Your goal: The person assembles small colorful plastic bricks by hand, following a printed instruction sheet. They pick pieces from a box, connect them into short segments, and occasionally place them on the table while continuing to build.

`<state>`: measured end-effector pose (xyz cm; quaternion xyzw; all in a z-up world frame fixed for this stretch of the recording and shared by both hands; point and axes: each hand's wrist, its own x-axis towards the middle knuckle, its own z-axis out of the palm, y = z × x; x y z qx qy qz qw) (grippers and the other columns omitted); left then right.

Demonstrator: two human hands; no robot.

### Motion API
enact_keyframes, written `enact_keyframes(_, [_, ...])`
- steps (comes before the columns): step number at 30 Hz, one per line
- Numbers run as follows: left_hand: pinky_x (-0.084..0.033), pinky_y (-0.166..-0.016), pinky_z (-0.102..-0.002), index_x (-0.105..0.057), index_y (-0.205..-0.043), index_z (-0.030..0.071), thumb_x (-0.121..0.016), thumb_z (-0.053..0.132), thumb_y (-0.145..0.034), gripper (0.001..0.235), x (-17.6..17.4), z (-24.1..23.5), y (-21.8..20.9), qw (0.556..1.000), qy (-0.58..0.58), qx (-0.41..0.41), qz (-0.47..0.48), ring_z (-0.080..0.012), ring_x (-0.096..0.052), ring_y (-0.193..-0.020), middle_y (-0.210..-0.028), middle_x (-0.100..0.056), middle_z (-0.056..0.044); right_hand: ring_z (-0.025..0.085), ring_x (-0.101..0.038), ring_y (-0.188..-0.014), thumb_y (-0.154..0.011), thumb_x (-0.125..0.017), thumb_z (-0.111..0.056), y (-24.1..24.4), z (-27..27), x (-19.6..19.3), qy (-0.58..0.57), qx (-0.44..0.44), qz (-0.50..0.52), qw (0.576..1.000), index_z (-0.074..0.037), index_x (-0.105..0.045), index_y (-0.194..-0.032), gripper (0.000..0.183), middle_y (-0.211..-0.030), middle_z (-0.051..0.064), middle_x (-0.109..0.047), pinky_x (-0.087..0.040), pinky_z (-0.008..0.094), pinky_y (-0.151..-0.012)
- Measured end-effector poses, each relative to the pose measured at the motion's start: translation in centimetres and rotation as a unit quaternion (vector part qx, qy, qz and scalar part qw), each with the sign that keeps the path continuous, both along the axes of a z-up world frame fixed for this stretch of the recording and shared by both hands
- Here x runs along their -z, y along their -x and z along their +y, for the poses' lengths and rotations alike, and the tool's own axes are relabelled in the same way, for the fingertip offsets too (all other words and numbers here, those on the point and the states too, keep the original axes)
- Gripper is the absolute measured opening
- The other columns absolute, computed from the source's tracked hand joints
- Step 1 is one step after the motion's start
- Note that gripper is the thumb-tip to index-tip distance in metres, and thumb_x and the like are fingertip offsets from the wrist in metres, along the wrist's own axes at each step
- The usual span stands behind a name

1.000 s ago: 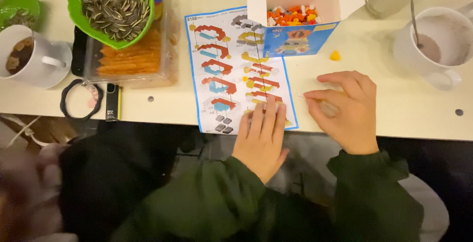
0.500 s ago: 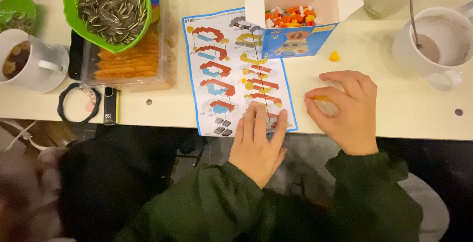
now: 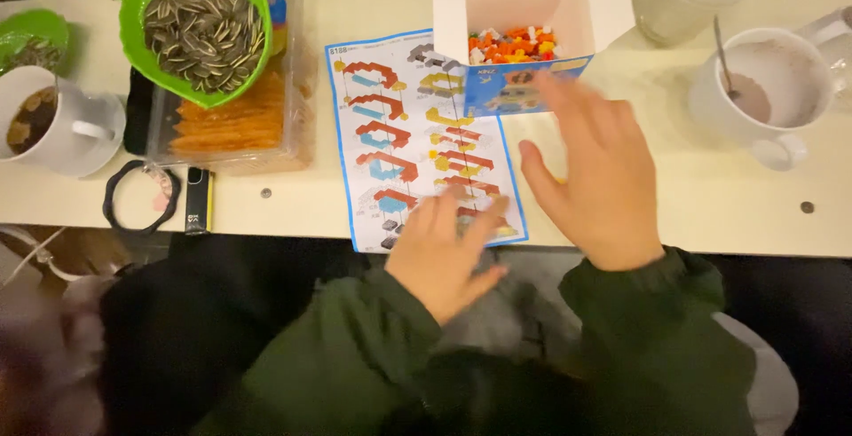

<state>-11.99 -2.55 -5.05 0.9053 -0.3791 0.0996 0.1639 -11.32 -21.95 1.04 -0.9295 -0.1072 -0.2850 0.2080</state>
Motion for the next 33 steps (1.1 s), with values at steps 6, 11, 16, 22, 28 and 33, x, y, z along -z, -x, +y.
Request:
enact_keyframes(6, [-0.046, -0.089, -0.045, -0.038, -0.141, 0.011, -0.049, 0.056, -0.086, 0.072, -6.7, 0.3, -4.4, 0.945, 0.094, -0.035, 0.31, -0.029, -0.054, -0.117, -0.134, -0.051, -0.012, 0.037, -0.056, -0.108, -0.092, -0.064, -0.019, 0.4, -0.2, 2.4, 0.065, 0.004, -0.004, 0.998, -0.007, -0.057, -0.128, 0.039, -0.13, 0.016, -0.054, -0.045, 0.047, -0.081])
enact_keyframes(11, [-0.048, -0.077, -0.036, -0.043, -0.14, 0.014, -0.041, 0.058, -0.085, 0.07, -9.5, -1.3, -7.2, 0.925, 0.126, -0.128, 0.333, -0.0168, -0.07, -0.078, -0.117, -0.06, -0.003, 0.039, -0.055, -0.115, -0.092, -0.064, -0.018, -0.2, 0.4, -1.2, -0.001, 0.041, 0.075, 0.996, -0.008, -0.033, -0.151, 0.067, -0.158, 0.015, -0.029, -0.051, 0.048, -0.078])
enact_keyframes(16, [-0.046, -0.062, -0.031, -0.05, -0.101, 0.01, -0.039, 0.05, -0.092, 0.042, -7.9, -2.1, -10.2, 0.869, 0.34, -0.159, 0.321, -0.013, -0.054, -0.06, -0.083, -0.055, -0.001, 0.035, -0.052, -0.114, -0.091, -0.058, -0.018, 0.3, 0.4, -1.6, 0.009, 0.043, 0.107, 0.993, -0.006, -0.044, -0.139, 0.052, -0.145, 0.013, -0.043, -0.051, 0.048, -0.074])
enact_keyframes(22, [-0.046, -0.06, -0.026, -0.058, -0.097, 0.012, -0.042, 0.041, -0.096, 0.033, -5.4, -1.8, -9.4, 0.842, 0.378, -0.086, 0.375, -0.0113, -0.048, -0.066, -0.076, -0.051, 0.001, 0.028, -0.058, -0.103, -0.091, -0.058, -0.02, 2.9, 0.7, -1.5, 0.023, 0.068, 0.104, 0.992, -0.009, -0.057, -0.13, 0.041, -0.136, 0.008, -0.056, -0.052, 0.043, -0.066])
enact_keyframes(28, [-0.026, -0.059, -0.03, -0.036, -0.073, 0.015, -0.044, 0.033, -0.099, 0.033, -3.9, -0.8, -8.6, 0.86, 0.345, -0.069, 0.369, -0.0114, -0.029, -0.061, -0.065, -0.029, 0.002, 0.026, -0.061, -0.103, -0.095, -0.053, -0.013, 2.1, 1.3, -3.5, 0.063, 0.073, 0.094, 0.991, -0.009, -0.062, -0.127, 0.033, -0.119, 0.007, -0.067, -0.051, 0.042, -0.069])
enact_keyframes(33, [-0.025, -0.06, -0.028, -0.032, -0.072, 0.016, -0.042, 0.032, -0.099, 0.034, -3.5, -0.6, -8.5, 0.869, 0.344, -0.044, 0.352, -0.0109, -0.028, -0.062, -0.066, -0.028, 0.004, 0.024, -0.062, -0.093, -0.095, -0.052, -0.015, -2.2, 2.0, -2.3, 0.085, 0.082, 0.105, 0.987, -0.013, -0.066, -0.118, 0.027, -0.112, 0.002, -0.064, -0.052, 0.045, -0.057])
